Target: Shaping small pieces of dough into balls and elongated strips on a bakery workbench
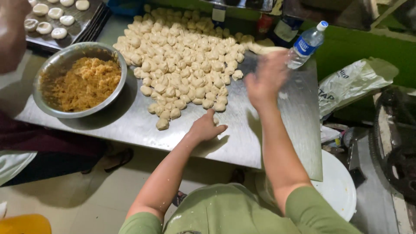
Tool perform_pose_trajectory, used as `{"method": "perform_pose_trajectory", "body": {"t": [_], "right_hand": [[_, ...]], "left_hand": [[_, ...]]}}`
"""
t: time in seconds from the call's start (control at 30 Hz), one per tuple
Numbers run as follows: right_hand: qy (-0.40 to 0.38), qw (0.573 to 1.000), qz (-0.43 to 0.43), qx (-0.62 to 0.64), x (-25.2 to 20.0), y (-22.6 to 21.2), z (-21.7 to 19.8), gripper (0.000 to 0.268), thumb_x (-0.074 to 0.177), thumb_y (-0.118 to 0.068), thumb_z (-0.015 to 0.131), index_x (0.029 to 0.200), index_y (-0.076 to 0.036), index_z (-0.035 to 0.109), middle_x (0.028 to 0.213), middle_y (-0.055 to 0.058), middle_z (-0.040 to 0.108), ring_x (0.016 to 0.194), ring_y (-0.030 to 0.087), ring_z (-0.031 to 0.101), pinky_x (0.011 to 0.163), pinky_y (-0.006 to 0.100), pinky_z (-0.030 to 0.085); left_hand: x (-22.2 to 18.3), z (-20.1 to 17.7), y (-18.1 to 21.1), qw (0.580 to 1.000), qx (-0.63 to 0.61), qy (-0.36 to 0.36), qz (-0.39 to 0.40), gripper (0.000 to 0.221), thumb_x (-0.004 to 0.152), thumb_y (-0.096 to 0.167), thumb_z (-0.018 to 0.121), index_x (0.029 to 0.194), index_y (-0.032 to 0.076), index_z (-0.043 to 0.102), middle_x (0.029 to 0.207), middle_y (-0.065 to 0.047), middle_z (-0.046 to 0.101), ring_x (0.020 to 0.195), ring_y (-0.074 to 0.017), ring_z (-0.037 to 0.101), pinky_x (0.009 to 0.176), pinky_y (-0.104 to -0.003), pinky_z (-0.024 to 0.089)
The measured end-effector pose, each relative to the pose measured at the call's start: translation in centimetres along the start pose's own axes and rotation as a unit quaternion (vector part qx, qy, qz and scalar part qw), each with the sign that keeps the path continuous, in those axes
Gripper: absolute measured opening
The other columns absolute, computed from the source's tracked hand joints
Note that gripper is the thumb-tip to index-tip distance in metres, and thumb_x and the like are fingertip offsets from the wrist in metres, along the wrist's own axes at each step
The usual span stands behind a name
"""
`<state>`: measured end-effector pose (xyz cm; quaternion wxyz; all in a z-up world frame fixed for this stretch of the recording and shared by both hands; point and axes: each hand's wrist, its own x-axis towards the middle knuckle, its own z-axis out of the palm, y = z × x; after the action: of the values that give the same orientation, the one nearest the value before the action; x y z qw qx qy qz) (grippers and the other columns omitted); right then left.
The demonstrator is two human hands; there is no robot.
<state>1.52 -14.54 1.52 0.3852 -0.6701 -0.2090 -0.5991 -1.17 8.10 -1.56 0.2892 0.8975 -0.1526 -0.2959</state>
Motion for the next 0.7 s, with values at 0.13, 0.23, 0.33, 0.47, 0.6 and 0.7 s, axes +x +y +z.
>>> {"method": "perform_pose_trajectory", "body": {"t": [0.13, 0.23, 0.33, 0.47, 0.6, 0.7], "right_hand": [[-0.522, 0.680, 0.512, -0.051, -7.5, -3.4, -1.3, 0.032, 0.099, -0.027, 0.068, 0.128, -0.018, 0.075, 0.116, 0.010, 0.078, 0.112, 0.026, 0.070, 0.098, 0.046, 0.053], [-0.424, 0.764, 0.478, 0.094, -11.0, -3.1, -1.8, 0.027, 0.100, -0.024, 0.068, 0.125, -0.018, 0.075, 0.106, 0.005, 0.077, 0.101, 0.020, 0.072, 0.092, 0.036, 0.056], [-0.381, 0.825, 0.406, 0.096, -11.3, -1.7, -2.7, 0.019, 0.096, -0.015, 0.068, 0.111, -0.015, 0.079, 0.097, 0.003, 0.076, 0.099, 0.024, 0.074, 0.090, 0.036, 0.058], [-0.488, 0.723, 0.488, 0.024, -9.6, -0.1, -2.0, 0.040, 0.107, -0.037, 0.047, 0.133, -0.012, 0.066, 0.125, 0.020, 0.071, 0.125, 0.042, 0.061, 0.108, 0.056, 0.048], [-0.630, 0.654, 0.417, -0.041, -4.3, -1.1, -1.0, 0.067, 0.106, -0.064, 0.028, 0.109, -0.015, 0.073, 0.114, 0.017, 0.074, 0.119, 0.041, 0.065, 0.104, 0.058, 0.048], [-0.708, 0.603, 0.361, -0.067, -2.5, -3.1, -2.6, 0.075, 0.106, -0.063, 0.024, 0.107, -0.008, 0.074, 0.112, 0.020, 0.076, 0.116, 0.044, 0.067, 0.101, 0.057, 0.049]], "left_hand": [[0.8, 1.7, 0.9, 0.997, -0.033, 0.031, 0.061, 0.084, 0.090, 0.022, 0.061, 0.159, 0.001, 0.019, 0.128, -0.033, 0.063, 0.126, -0.0497, 0.059, 0.107, -0.061, 0.048], [3.0, 2.5, 0.3, 0.995, -0.071, 0.048, 0.056, 0.086, 0.083, 0.023, 0.066, 0.159, 0.005, 0.029, 0.128, -0.029, 0.066, 0.128, -0.0466, 0.059, 0.109, -0.057, 0.048], [4.5, 4.2, -0.5, 0.994, -0.084, 0.067, 0.015, 0.071, 0.077, 0.039, 0.076, 0.140, 0.010, 0.056, 0.117, -0.022, 0.072, 0.122, -0.0413, 0.064, 0.104, -0.053, 0.052], [7.7, 6.6, 1.2, 0.990, 0.090, 0.087, -0.070, 0.053, 0.088, 0.054, 0.055, 0.113, 0.012, 0.075, 0.096, -0.016, 0.076, 0.102, -0.0386, 0.073, 0.087, -0.052, 0.059], [10.2, 9.6, 0.6, 0.978, 0.137, 0.138, -0.071, 0.048, 0.090, 0.037, 0.044, 0.107, 0.002, 0.072, 0.090, -0.018, 0.076, 0.092, -0.0427, 0.075, 0.076, -0.059, 0.059], [10.1, 8.8, -0.9, 0.960, 0.238, 0.139, -0.057, 0.048, 0.091, 0.030, 0.036, 0.102, 0.004, 0.076, 0.089, -0.015, 0.077, 0.087, -0.0400, 0.076, 0.068, -0.055, 0.060]]}}
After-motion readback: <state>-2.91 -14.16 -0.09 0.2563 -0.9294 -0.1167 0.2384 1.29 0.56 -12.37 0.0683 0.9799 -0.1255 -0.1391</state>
